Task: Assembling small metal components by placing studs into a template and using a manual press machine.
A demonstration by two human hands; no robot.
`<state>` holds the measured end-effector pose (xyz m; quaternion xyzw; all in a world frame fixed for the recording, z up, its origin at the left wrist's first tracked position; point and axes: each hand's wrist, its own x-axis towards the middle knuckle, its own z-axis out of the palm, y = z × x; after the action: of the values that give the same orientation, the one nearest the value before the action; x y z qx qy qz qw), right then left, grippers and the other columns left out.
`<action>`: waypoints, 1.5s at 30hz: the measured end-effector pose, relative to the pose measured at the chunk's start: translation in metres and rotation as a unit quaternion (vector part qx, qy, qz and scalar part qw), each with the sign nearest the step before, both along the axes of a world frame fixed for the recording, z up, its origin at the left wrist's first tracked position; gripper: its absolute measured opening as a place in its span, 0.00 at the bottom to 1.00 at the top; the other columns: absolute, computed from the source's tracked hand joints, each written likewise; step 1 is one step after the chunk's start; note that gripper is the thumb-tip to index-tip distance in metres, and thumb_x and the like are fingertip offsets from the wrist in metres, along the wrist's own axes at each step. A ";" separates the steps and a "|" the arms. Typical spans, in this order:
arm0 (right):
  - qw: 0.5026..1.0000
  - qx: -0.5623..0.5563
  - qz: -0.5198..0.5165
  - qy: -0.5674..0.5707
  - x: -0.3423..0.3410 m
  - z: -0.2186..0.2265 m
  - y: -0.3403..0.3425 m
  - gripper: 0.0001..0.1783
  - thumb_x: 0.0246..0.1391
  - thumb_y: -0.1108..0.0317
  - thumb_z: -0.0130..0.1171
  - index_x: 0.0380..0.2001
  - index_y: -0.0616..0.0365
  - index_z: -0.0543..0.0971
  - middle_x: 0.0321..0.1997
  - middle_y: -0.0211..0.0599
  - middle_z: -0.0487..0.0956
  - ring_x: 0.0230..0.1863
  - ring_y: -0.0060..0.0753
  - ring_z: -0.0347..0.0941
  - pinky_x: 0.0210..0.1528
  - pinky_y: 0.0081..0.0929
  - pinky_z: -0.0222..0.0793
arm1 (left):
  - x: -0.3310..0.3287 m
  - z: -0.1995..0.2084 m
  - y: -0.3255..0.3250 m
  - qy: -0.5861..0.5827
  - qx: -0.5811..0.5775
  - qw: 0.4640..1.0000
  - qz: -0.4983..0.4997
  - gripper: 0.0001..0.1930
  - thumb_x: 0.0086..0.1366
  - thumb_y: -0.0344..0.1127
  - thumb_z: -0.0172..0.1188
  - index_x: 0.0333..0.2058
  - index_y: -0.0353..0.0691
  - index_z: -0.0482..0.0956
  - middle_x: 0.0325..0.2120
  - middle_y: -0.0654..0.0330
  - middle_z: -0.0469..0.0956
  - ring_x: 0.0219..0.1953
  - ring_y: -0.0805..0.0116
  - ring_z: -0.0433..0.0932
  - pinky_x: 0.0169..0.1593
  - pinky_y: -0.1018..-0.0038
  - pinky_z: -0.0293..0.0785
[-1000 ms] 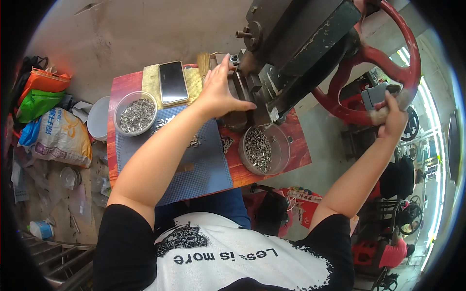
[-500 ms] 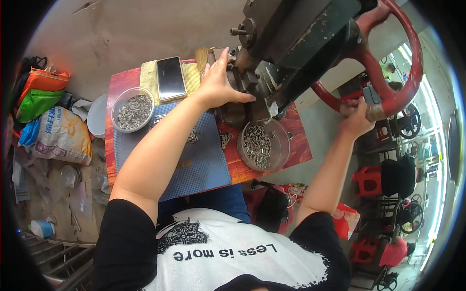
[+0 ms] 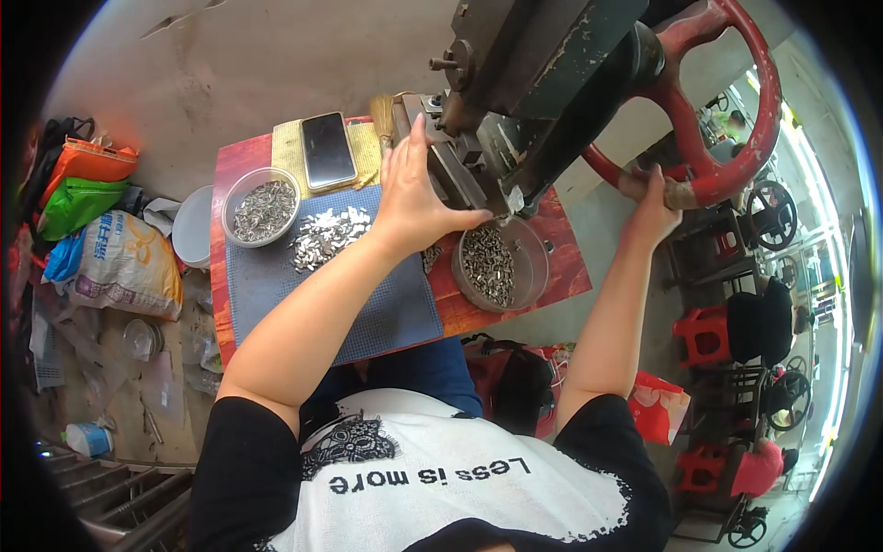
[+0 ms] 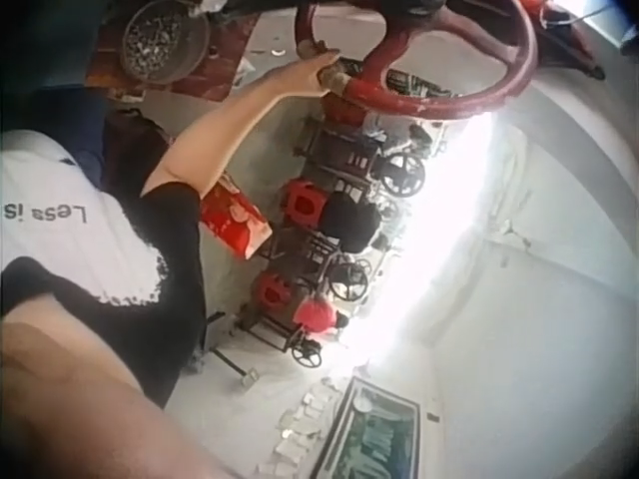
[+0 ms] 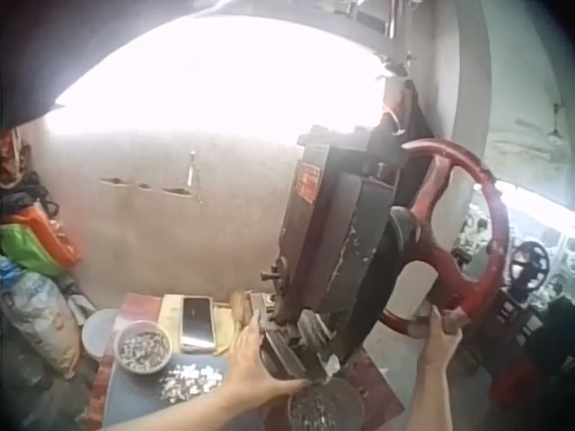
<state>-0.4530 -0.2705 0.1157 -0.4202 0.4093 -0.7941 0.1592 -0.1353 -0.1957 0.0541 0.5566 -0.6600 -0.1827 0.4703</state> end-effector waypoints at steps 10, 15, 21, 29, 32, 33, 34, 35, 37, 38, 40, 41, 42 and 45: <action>0.856 0.325 0.401 0.027 0.088 -0.045 0.112 0.20 0.69 0.57 0.54 0.43 0.67 0.80 0.37 0.35 0.83 0.37 0.23 0.76 0.41 0.25 0.72 | -0.045 0.020 0.040 -0.129 -0.194 0.959 -0.159 0.69 0.33 0.49 0.82 0.70 0.31 0.48 0.63 0.49 0.65 0.72 0.51 0.56 0.72 0.39 0.35; 0.829 0.370 0.177 0.380 0.081 -0.057 0.114 0.16 0.62 0.60 0.62 0.41 0.65 0.81 0.35 0.45 0.82 0.35 0.36 0.79 0.40 0.33 0.72 | -0.029 0.016 0.066 -0.133 -0.178 0.970 -0.102 0.66 0.33 0.47 0.82 0.69 0.31 0.52 0.63 0.50 0.65 0.71 0.51 0.56 0.72 0.38 0.36; 0.845 0.167 0.068 0.504 0.089 -0.066 0.105 0.16 0.59 0.60 0.62 0.38 0.65 0.81 0.35 0.50 0.79 0.37 0.56 0.77 0.41 0.43 0.72 | 0.016 0.022 0.070 -0.271 0.095 0.958 0.027 0.62 0.38 0.45 0.81 0.67 0.27 0.53 0.61 0.42 0.67 0.71 0.49 0.56 0.74 0.52 0.42; 0.825 0.362 0.424 -0.092 0.085 -0.043 0.101 0.24 0.72 0.56 0.47 0.45 0.71 0.77 0.30 0.33 0.76 0.30 0.24 0.71 0.31 0.22 0.68 | 0.047 -0.005 0.066 -0.367 0.166 0.913 -0.064 0.53 0.40 0.56 0.79 0.61 0.29 0.68 0.63 0.46 0.68 0.73 0.50 0.54 0.73 0.47 0.45; 0.793 0.362 0.475 -0.118 0.097 -0.037 0.109 0.24 0.72 0.56 0.47 0.45 0.72 0.76 0.32 0.35 0.75 0.31 0.25 0.70 0.30 0.21 0.66 | 0.058 -0.005 0.079 -0.325 0.128 0.936 -0.049 0.49 0.45 0.55 0.77 0.60 0.31 0.69 0.64 0.46 0.66 0.73 0.49 0.54 0.73 0.47 0.47; 0.769 0.358 0.514 -0.131 0.106 -0.036 0.114 0.24 0.72 0.55 0.48 0.45 0.72 0.75 0.33 0.36 0.74 0.31 0.25 0.69 0.29 0.22 0.64 | 0.065 -0.008 0.085 -0.280 0.099 0.954 -0.036 0.47 0.48 0.54 0.76 0.60 0.32 0.69 0.64 0.46 0.65 0.73 0.48 0.53 0.72 0.47 0.48; 0.766 0.349 0.532 -0.094 0.122 -0.032 0.120 0.16 0.70 0.61 0.52 0.44 0.68 0.76 0.32 0.32 0.73 0.30 0.22 0.66 0.28 0.20 0.60 | 0.073 -0.007 0.091 -0.232 0.025 0.972 0.001 0.36 0.55 0.47 0.73 0.58 0.32 0.72 0.61 0.45 0.69 0.68 0.46 0.62 0.69 0.52 0.57; 0.759 0.370 0.534 0.039 0.140 -0.027 0.132 0.14 0.67 0.65 0.55 0.45 0.67 0.76 0.34 0.31 0.75 0.32 0.21 0.69 0.30 0.20 0.64 | 0.084 -0.004 0.096 -0.170 0.000 0.985 0.020 0.31 0.57 0.43 0.70 0.56 0.32 0.74 0.57 0.45 0.72 0.64 0.46 0.66 0.66 0.55 0.61; 0.768 0.285 0.490 0.299 0.169 -0.047 0.143 0.16 0.57 0.74 0.64 0.48 0.66 0.77 0.40 0.31 0.79 0.39 0.21 0.75 0.41 0.22 0.73 | 0.099 0.006 0.106 -0.108 -0.081 0.988 0.077 0.17 0.63 0.32 0.64 0.48 0.30 0.79 0.46 0.47 0.79 0.51 0.47 0.76 0.56 0.62 0.70; 0.753 0.266 0.492 0.347 0.187 -0.049 0.151 0.19 0.55 0.72 0.67 0.49 0.65 0.77 0.43 0.34 0.81 0.44 0.24 0.77 0.49 0.24 0.74 | 0.107 0.008 0.113 -0.073 -0.057 0.992 0.085 0.15 0.63 0.32 0.63 0.46 0.31 0.80 0.44 0.47 0.80 0.49 0.48 0.77 0.54 0.62 0.72; 0.742 0.180 0.473 0.438 0.220 -0.065 0.160 0.16 0.52 0.71 0.69 0.45 0.62 0.80 0.42 0.41 0.80 0.43 0.33 0.78 0.48 0.28 0.73 | 0.121 0.003 0.127 -0.005 -0.004 0.996 0.083 0.09 0.64 0.31 0.62 0.40 0.33 0.82 0.38 0.49 0.81 0.41 0.50 0.80 0.47 0.63 0.74; 0.739 0.128 0.469 0.466 0.233 -0.076 0.161 0.16 0.51 0.70 0.70 0.43 0.62 0.80 0.40 0.41 0.78 0.43 0.38 0.77 0.47 0.31 0.73 | 0.128 -0.003 0.137 -0.010 0.022 0.997 0.071 0.08 0.64 0.31 0.62 0.39 0.33 0.82 0.37 0.50 0.81 0.40 0.50 0.80 0.47 0.63 0.74; 0.736 0.076 0.458 0.492 0.244 -0.085 0.161 0.16 0.50 0.70 0.71 0.42 0.62 0.81 0.39 0.42 0.77 0.42 0.43 0.76 0.45 0.34 0.73 | 0.134 -0.008 0.146 -0.013 0.047 0.997 0.054 0.08 0.64 0.31 0.63 0.37 0.32 0.83 0.37 0.50 0.81 0.39 0.51 0.80 0.46 0.63 0.74; 0.745 0.016 0.431 0.508 0.260 -0.101 0.160 0.17 0.48 0.66 0.71 0.40 0.62 0.82 0.39 0.44 0.75 0.43 0.49 0.73 0.46 0.40 0.71 | 0.140 -0.014 0.171 -0.040 0.126 0.991 0.015 0.11 0.57 0.33 0.70 0.37 0.33 0.83 0.37 0.52 0.80 0.44 0.53 0.78 0.47 0.63 0.73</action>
<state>-0.1933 -0.1105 0.0146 -0.8907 0.2171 -0.3033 0.2600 0.0048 -0.0244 0.0399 0.6279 -0.6417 -0.2349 0.3727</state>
